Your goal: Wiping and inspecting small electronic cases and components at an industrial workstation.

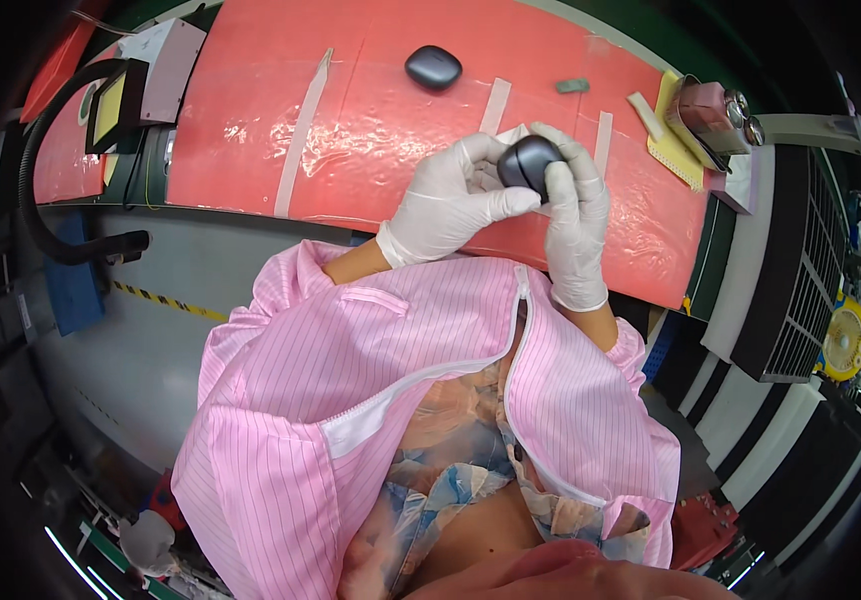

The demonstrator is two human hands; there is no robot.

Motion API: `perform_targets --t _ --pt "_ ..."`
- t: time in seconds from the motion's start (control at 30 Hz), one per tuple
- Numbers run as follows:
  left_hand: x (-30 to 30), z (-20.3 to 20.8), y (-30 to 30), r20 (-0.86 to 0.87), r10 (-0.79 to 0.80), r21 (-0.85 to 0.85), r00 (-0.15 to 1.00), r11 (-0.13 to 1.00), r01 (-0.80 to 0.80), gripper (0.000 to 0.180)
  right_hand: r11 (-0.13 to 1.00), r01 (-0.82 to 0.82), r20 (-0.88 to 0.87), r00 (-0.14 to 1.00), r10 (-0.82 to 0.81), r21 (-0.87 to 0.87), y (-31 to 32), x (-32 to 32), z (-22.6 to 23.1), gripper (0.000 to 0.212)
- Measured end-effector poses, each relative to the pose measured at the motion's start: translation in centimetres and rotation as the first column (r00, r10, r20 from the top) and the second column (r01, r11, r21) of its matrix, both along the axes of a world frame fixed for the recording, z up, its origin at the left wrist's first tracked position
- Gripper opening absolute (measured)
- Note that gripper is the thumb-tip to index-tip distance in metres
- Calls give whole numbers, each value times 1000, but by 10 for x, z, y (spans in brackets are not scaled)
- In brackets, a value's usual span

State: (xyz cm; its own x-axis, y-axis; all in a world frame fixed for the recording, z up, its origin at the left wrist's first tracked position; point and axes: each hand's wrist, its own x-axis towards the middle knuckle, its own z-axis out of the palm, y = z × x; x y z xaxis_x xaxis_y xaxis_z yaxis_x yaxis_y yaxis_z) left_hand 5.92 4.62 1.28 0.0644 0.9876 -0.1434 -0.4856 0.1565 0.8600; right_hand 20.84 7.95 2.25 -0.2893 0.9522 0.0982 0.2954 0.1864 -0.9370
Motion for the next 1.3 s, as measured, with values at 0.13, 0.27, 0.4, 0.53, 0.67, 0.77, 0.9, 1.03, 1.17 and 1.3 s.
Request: perform_targets --t 0.13,0.27,0.4,0.53,0.67,0.77,0.9,1.03,1.17,1.3 --pt "2 -9 -10 -168 -63 80 984 994 78 52 970 58 -369 918 -145 -238 7 -3 5 47" --pt "-12 4 -7 78 -123 -127 989 983 132 64 995 53 -296 952 -76 -85 9 -10 -5 47" --pt "-43 10 -13 215 -327 -133 920 924 359 57 994 -96 -321 944 74 -55 16 -17 5 24" --pt "-109 7 -43 150 -195 114 969 977 179 74 996 85 -137 987 -79 35 42 7 -10 20" --pt "-195 -38 -117 147 -224 90 963 973 213 86 940 -59 458 883 -107 335 28 12 -35 16" --pt "-239 -89 -164 251 315 -361 915 908 -214 73 900 -155 552 827 -108 408 22 17 -47 14" --pt "-352 -172 -186 446 895 -586 23 312 -748 52 992 4 460 886 -63 128 21 25 -53 12" --pt "-419 -197 -177 176 984 -470 -15 71 -880 37 999 40 234 971 -39 -1 18 31 -19 8" --pt "-438 -238 -190 -421 903 -48 79 65 -997 30 962 -200 384 886 259 -186 29 31 46 7" --pt "-414 -218 -204 17 1000 -572 23 28 -820 54 919 -356 545 744 387 -168 63 29 27 12"
